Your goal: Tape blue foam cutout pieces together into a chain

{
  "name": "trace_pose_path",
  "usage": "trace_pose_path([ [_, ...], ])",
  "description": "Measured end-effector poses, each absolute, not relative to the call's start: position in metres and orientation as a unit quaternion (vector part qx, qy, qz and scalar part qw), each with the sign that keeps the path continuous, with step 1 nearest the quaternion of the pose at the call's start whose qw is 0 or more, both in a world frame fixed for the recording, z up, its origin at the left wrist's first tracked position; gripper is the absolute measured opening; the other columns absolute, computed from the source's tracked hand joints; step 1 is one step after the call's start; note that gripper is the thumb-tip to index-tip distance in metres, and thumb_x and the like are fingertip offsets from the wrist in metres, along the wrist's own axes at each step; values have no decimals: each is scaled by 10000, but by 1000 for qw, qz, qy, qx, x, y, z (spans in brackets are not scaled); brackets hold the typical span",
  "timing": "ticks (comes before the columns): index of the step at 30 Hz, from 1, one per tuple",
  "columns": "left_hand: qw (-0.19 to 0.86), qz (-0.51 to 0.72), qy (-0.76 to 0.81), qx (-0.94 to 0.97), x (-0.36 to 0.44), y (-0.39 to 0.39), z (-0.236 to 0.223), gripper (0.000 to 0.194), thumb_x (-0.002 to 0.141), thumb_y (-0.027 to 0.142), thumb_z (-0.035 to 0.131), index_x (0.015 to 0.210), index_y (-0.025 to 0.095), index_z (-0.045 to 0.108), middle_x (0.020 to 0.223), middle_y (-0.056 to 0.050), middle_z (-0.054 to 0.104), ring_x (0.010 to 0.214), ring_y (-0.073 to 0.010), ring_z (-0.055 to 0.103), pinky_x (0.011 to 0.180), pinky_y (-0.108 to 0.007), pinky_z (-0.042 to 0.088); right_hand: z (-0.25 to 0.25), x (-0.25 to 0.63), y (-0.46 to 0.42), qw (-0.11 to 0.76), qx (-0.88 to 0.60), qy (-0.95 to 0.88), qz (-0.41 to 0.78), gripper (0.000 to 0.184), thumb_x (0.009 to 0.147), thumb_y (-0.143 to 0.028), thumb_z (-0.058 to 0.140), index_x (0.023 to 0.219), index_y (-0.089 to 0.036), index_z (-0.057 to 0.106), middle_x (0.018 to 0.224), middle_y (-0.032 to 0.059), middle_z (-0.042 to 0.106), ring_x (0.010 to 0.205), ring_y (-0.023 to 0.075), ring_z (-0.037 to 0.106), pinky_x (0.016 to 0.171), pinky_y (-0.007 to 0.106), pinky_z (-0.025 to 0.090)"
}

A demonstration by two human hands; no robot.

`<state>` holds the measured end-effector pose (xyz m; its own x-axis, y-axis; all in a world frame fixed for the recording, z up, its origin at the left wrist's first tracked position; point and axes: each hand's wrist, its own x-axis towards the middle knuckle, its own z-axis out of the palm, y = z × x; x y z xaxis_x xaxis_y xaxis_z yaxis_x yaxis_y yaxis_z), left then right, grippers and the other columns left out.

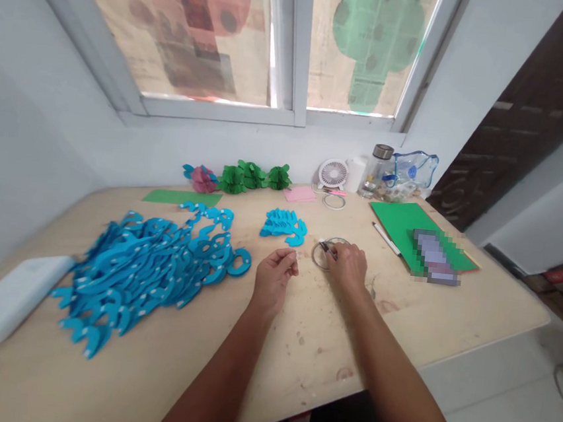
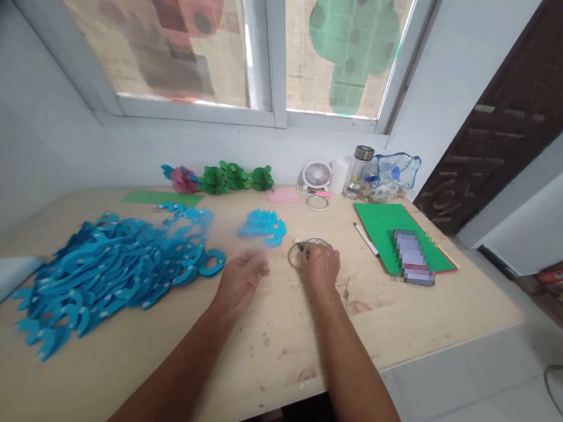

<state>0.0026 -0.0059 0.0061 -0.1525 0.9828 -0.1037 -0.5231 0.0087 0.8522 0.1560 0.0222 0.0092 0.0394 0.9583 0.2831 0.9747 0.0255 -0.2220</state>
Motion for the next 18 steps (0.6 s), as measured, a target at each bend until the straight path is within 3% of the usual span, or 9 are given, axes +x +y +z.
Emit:
trace_pose_path([
  [18, 610, 631, 387, 281, 2, -6, 3, 207, 562, 252, 734, 694, 136, 624, 573, 16, 546, 510, -76, 489, 492, -211, 388, 7, 167, 26, 194, -709, -678, -9, 164, 785, -332, 550, 807, -213, 661, 789, 62, 678, 808, 202, 541, 700, 308, 304],
])
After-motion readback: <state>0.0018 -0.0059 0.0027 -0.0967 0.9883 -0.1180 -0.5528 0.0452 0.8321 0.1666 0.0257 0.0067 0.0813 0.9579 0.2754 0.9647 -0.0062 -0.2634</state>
